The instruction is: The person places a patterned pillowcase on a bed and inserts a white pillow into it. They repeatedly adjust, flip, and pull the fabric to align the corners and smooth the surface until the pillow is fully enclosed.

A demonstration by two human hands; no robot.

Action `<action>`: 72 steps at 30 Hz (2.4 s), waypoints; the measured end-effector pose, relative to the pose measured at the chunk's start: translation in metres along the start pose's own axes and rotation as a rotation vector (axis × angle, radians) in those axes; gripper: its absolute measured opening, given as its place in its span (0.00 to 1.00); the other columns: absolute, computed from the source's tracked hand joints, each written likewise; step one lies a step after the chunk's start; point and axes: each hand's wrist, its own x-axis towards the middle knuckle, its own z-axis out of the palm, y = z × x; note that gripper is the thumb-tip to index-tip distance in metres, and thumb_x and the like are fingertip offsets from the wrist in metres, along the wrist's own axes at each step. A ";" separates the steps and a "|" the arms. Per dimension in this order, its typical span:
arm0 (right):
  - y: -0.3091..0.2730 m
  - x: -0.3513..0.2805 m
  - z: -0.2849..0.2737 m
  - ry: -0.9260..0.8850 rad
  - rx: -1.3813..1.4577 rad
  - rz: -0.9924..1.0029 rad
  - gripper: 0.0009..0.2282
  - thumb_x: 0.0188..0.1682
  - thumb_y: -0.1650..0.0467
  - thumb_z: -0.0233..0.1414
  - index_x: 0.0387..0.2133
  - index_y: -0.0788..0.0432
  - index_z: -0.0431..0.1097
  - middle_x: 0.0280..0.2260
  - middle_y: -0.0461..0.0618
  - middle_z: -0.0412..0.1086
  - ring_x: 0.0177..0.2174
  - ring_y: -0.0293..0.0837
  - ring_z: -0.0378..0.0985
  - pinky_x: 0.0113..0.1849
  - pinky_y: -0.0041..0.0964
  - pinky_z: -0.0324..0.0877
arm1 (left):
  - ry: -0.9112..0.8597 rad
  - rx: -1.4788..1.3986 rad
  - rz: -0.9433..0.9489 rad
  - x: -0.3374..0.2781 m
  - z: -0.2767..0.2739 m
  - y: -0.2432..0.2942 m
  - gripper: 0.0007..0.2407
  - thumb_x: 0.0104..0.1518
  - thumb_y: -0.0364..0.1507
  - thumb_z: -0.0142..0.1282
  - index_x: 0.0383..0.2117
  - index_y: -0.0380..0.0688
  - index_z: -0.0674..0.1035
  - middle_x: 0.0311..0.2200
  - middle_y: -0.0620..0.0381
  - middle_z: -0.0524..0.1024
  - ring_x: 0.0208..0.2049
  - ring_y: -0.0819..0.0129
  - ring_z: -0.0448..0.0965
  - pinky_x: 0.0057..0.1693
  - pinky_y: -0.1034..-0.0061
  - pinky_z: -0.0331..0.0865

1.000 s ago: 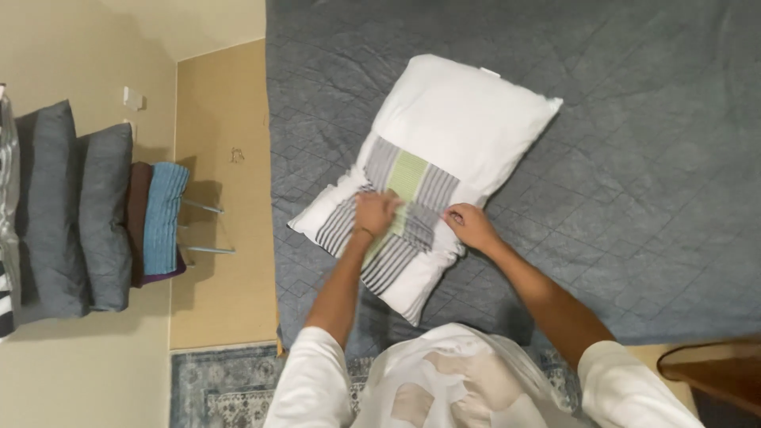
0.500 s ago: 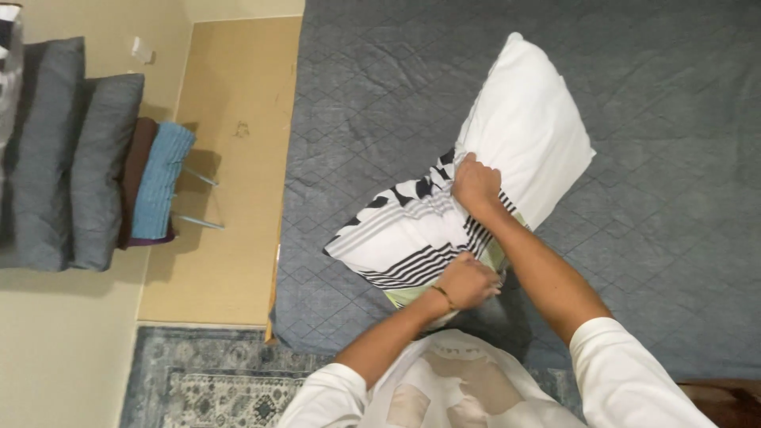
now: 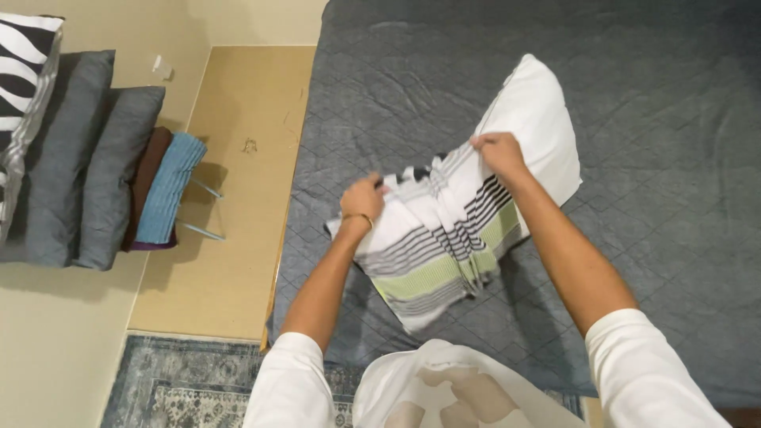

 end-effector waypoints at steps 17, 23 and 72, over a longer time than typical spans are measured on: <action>0.243 0.024 0.058 -0.204 -0.104 0.219 0.15 0.45 0.65 0.57 0.41 0.63 0.78 0.34 0.61 0.77 0.37 0.58 0.80 0.36 0.51 0.72 | -0.388 0.115 0.086 -0.103 0.107 0.036 0.12 0.59 0.36 0.45 0.38 0.59 0.85 0.39 0.50 0.84 0.45 0.48 0.84 0.49 0.55 0.77; 0.193 -0.049 0.074 -0.133 -0.259 -0.024 0.11 0.47 0.64 0.56 0.40 0.52 0.79 0.38 0.53 0.78 0.43 0.58 0.80 0.45 0.52 0.75 | -0.489 -0.045 0.292 -0.102 0.090 0.042 0.13 0.61 0.39 0.47 0.43 0.54 0.82 0.43 0.44 0.82 0.48 0.41 0.81 0.51 0.49 0.75; 0.156 -0.068 0.069 -0.437 -0.158 -0.085 0.09 0.57 0.66 0.50 0.40 0.58 0.72 0.35 0.65 0.74 0.42 0.67 0.77 0.44 0.58 0.70 | 0.134 0.325 0.593 0.026 0.106 0.020 0.12 0.63 0.36 0.52 0.53 0.66 0.75 0.53 0.70 0.71 0.60 0.67 0.66 0.59 0.67 0.66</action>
